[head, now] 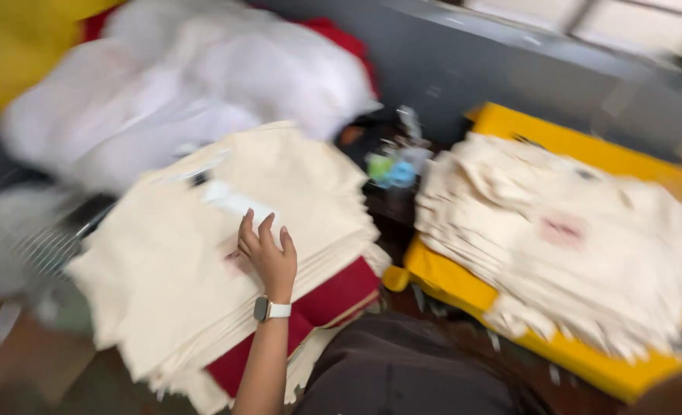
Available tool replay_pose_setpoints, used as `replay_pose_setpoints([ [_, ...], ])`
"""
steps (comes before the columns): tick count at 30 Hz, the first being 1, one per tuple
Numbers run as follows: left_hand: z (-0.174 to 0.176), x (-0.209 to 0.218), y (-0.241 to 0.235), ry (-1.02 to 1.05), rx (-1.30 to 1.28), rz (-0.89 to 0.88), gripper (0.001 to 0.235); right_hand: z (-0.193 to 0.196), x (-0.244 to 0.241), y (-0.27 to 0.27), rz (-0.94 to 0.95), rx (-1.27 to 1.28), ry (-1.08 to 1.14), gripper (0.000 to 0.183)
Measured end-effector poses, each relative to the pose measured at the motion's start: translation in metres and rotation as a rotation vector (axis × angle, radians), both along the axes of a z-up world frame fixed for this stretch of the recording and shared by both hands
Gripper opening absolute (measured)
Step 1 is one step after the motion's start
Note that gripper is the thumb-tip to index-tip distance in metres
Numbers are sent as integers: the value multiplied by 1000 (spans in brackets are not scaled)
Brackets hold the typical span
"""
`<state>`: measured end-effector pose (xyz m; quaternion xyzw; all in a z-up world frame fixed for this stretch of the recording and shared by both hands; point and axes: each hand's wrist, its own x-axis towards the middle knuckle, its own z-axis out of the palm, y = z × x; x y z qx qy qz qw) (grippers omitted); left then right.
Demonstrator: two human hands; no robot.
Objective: The person attaches tags to the collar of cream-colored t-shirts using a stapler. They then fold the shirts and place them onto a stack on the table. The process is repeated for multiple shirts.
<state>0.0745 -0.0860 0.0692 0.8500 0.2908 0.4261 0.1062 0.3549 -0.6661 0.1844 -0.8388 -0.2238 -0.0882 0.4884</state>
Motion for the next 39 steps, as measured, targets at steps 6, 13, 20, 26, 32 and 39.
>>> replay_pose_setpoints([
  [6, 2, 117, -177, 36, -127, -899, 28, -15, -55, -51, -421, -573, 207, 46],
  [13, -121, 219, -321, 729, -243, -1269, 27, -227, -4, -48, -104, -667, 447, 44],
  [20, -151, 391, -337, 944, 62, -1033, 89, -229, 70, -25, -209, -691, 74, 53],
  [26, -10, 440, -313, 358, -158, -543, 56, -209, 179, -7, 51, -867, -21, 72],
  [32, -105, 295, -333, 707, 77, -663, 63, -195, 261, 44, 10, -893, 376, 77],
  [39, -128, 238, -316, 794, -165, -507, 59, -236, 291, 29, 33, -870, 407, 78],
])
